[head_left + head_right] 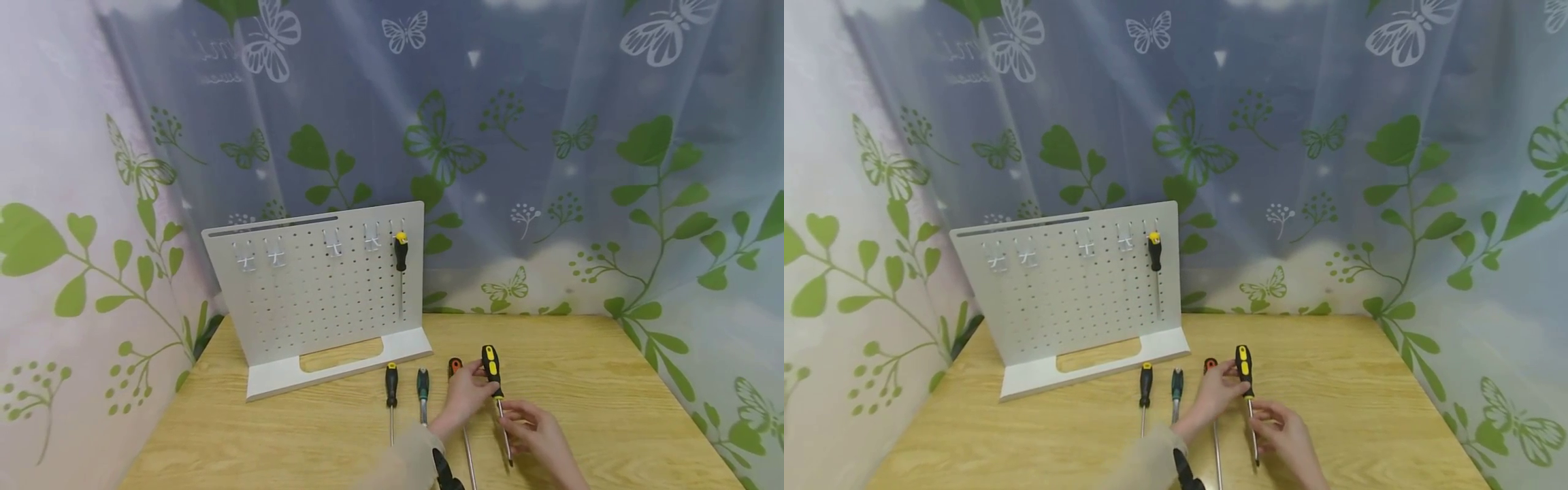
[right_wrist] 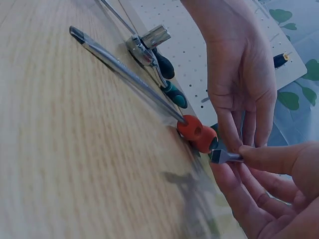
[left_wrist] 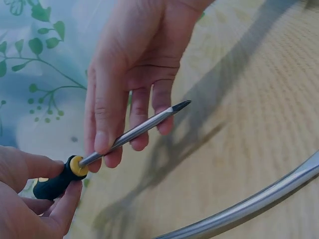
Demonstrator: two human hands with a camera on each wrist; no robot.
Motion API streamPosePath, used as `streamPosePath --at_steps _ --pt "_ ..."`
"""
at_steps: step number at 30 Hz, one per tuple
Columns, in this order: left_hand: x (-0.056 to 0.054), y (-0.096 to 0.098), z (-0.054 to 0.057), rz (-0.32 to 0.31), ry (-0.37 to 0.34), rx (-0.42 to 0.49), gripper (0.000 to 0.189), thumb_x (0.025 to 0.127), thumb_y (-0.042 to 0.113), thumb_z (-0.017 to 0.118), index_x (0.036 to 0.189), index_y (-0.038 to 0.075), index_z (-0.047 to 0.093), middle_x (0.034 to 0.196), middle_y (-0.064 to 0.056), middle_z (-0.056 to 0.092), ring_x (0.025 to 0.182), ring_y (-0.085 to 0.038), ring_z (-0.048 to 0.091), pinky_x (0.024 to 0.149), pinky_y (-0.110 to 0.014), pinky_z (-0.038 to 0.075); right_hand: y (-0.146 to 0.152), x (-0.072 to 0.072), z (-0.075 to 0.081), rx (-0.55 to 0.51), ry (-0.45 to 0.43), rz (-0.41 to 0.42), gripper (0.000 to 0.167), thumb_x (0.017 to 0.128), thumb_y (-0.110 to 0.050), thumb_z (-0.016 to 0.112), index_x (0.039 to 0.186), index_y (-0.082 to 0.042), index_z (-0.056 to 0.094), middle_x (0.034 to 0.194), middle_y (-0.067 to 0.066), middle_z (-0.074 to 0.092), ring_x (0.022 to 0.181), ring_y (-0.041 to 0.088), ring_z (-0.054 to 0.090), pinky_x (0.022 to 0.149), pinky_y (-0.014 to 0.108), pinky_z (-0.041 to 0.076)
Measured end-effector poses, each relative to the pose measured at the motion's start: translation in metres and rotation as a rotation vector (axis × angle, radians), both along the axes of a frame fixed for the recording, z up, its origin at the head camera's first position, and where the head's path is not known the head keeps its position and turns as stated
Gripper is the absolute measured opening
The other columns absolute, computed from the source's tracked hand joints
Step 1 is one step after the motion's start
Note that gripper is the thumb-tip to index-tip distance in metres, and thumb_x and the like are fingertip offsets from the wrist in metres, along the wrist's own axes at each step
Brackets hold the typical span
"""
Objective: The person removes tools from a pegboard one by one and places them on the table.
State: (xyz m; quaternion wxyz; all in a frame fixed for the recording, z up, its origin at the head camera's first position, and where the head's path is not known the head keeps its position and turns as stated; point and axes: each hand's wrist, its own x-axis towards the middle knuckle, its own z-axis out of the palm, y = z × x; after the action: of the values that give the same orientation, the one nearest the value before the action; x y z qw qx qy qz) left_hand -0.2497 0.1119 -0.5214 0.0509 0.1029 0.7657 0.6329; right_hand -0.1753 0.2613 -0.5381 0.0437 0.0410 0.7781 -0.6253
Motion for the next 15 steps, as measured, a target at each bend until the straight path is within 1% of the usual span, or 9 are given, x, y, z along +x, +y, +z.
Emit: streamPosePath --at_steps 4,9,12,15 --pt "0.005 0.007 -0.005 0.016 0.025 -0.054 0.051 0.086 0.000 0.077 0.132 -0.012 0.058 0.105 -0.012 0.072 0.087 -0.019 0.073 0.071 -0.021 0.060 0.006 0.002 -0.003 0.004 -0.019 0.019 0.044 0.096 -0.006 0.069 0.131 0.016 0.053 0.106 0.020 0.069 0.082 0.016 0.068 0.062 0.036 0.063" --pt "0.010 0.012 -0.008 0.015 0.034 -0.131 0.045 0.085 0.001 0.077 0.127 -0.009 0.062 0.097 -0.010 0.073 0.084 -0.017 0.073 0.070 -0.021 0.058 0.011 0.006 -0.005 0.007 -0.038 0.045 0.045 0.095 -0.005 0.068 0.130 0.018 0.052 0.104 0.018 0.070 0.080 0.014 0.066 0.062 0.034 0.063" --pt "0.012 0.014 -0.007 0.017 0.038 -0.198 0.030 0.085 0.004 0.078 0.114 -0.003 0.069 0.089 -0.006 0.073 0.078 -0.010 0.069 0.066 -0.019 0.055 0.012 0.008 -0.004 -0.004 -0.047 0.065 0.046 0.095 -0.004 0.067 0.130 0.020 0.050 0.100 0.016 0.070 0.078 0.014 0.065 0.062 0.034 0.063" --pt "0.014 0.015 -0.007 0.020 0.071 -0.271 0.015 0.085 0.006 0.079 0.097 0.002 0.071 0.077 -0.001 0.070 0.067 -0.004 0.059 0.060 -0.017 0.048 0.013 0.008 -0.003 0.001 -0.075 0.073 0.045 0.095 -0.005 0.067 0.129 0.019 0.051 0.096 0.010 0.071 0.078 0.017 0.065 0.061 0.034 0.063"
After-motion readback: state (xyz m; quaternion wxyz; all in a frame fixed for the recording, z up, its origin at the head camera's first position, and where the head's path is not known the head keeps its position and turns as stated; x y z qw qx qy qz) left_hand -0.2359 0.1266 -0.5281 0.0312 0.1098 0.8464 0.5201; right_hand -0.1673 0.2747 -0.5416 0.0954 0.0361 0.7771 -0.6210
